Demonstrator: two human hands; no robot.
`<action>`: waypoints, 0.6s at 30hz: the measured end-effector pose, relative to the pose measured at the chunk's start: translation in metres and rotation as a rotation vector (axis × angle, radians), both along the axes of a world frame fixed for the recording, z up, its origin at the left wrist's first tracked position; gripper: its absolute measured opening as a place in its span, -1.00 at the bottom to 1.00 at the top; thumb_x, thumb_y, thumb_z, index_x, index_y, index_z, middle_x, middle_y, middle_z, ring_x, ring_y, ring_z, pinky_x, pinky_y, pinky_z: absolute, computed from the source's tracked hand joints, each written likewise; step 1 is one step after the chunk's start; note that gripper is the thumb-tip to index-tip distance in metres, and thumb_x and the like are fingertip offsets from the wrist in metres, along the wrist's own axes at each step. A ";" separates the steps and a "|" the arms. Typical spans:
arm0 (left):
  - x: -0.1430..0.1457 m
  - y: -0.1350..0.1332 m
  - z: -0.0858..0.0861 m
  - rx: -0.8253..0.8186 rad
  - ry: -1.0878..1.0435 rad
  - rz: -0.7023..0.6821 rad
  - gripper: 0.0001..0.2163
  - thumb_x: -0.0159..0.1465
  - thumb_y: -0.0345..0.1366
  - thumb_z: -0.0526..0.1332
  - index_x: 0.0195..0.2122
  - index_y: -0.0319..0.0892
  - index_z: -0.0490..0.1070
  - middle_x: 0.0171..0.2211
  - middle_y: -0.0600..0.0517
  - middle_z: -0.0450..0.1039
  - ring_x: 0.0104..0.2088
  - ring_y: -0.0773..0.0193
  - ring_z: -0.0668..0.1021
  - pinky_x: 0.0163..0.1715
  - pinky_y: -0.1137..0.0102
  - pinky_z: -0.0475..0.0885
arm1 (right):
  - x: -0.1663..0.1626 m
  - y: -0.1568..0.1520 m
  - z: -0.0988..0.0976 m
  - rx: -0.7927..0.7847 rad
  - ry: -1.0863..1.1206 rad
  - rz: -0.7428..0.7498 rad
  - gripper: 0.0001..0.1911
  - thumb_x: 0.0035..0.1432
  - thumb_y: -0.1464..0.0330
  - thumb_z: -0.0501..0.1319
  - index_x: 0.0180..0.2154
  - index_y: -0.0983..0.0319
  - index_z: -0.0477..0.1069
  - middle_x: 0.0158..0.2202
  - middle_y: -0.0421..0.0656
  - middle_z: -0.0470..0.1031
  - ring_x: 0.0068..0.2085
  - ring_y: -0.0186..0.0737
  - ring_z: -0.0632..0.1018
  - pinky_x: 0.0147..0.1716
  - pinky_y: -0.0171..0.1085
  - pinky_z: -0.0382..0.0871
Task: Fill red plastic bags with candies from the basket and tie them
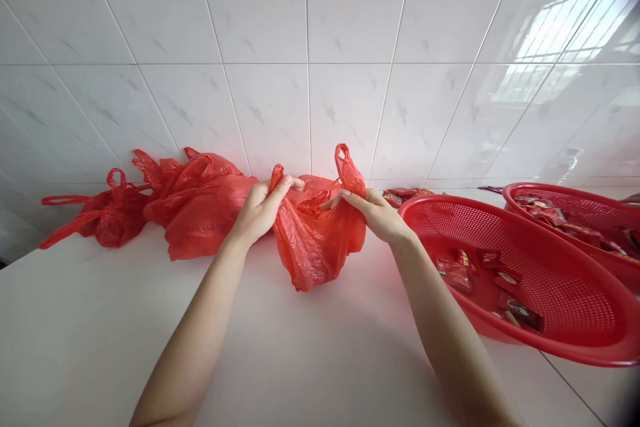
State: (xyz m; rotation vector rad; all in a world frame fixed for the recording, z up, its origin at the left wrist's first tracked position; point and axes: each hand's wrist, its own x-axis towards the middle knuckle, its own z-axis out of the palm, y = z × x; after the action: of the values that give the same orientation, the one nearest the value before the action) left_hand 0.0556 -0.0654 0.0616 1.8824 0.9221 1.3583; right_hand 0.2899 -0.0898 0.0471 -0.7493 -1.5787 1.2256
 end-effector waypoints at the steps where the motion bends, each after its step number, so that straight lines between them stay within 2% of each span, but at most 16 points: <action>1: 0.000 0.000 0.001 0.018 -0.014 -0.003 -0.57 0.33 0.08 0.13 -0.20 -0.19 0.60 -0.23 -0.09 0.58 -0.08 0.08 0.55 0.06 0.25 0.36 | -0.001 0.001 -0.001 -0.012 0.034 0.028 -0.63 0.29 0.09 0.17 -0.33 0.23 0.55 -0.15 -0.07 0.61 -0.09 -0.11 0.58 -0.04 -0.17 0.44; 4: -0.002 0.001 0.001 0.029 -0.025 -0.020 -0.56 0.33 0.09 0.13 -0.18 -0.18 0.59 -0.19 -0.09 0.59 -0.04 0.10 0.54 0.12 0.26 0.32 | -0.003 0.005 -0.005 -0.067 0.172 0.093 -0.65 0.26 0.08 0.20 -0.35 0.21 0.51 -0.17 -0.08 0.61 -0.06 -0.11 0.57 -0.01 -0.15 0.43; 7: -0.011 0.003 0.000 -0.060 0.042 -0.065 -0.54 0.34 0.10 0.10 -0.04 -0.15 0.56 -0.09 -0.12 0.58 0.01 0.08 0.54 0.10 0.25 0.34 | -0.008 0.011 -0.011 -0.110 0.304 0.121 -0.66 0.23 0.06 0.22 -0.37 0.20 0.48 -0.22 -0.09 0.61 -0.07 -0.11 0.58 0.01 -0.14 0.42; 10: -0.026 0.004 0.000 -0.177 0.217 -0.153 -0.54 0.26 0.06 0.23 0.09 -0.08 0.50 0.07 -0.14 0.51 0.12 -0.01 0.49 0.05 0.24 0.39 | -0.013 0.018 -0.017 -0.160 0.396 0.113 -0.67 0.22 0.07 0.24 -0.38 0.20 0.45 -0.29 -0.12 0.60 -0.12 -0.12 0.60 -0.01 -0.14 0.43; 12: -0.036 0.004 0.000 -0.234 0.364 -0.187 -0.49 0.10 -0.03 0.41 0.08 -0.02 0.51 0.12 -0.12 0.49 0.16 -0.04 0.47 -0.01 0.28 0.44 | -0.014 0.021 -0.020 -0.182 0.444 0.103 -0.68 0.22 0.09 0.24 -0.39 0.20 0.44 -0.31 -0.13 0.60 -0.14 -0.12 0.60 -0.03 -0.13 0.44; 14: -0.042 0.004 0.001 -0.265 0.484 -0.192 -0.48 -0.03 -0.10 0.49 0.01 0.04 0.55 0.12 -0.07 0.50 0.13 -0.03 0.51 -0.07 0.33 0.47 | -0.014 0.024 -0.023 -0.192 0.474 0.090 -0.69 0.21 0.09 0.25 -0.40 0.19 0.43 -0.30 -0.14 0.59 -0.14 -0.11 0.60 -0.04 -0.12 0.44; 18: -0.042 0.004 0.002 -0.269 0.530 -0.210 -0.69 0.10 -0.10 0.41 -0.12 0.04 0.61 0.01 -0.01 0.57 0.03 0.05 0.58 -0.13 0.39 0.47 | -0.012 0.024 -0.023 -0.195 0.479 0.092 -0.69 0.19 0.08 0.26 -0.41 0.18 0.41 -0.27 -0.15 0.59 -0.11 -0.12 0.59 0.00 -0.11 0.41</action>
State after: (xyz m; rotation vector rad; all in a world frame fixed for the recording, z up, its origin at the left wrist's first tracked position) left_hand 0.0137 -0.0615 0.0633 2.0869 1.0582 0.5809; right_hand 0.2774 -0.0659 0.0238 -0.4582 -1.1200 1.5111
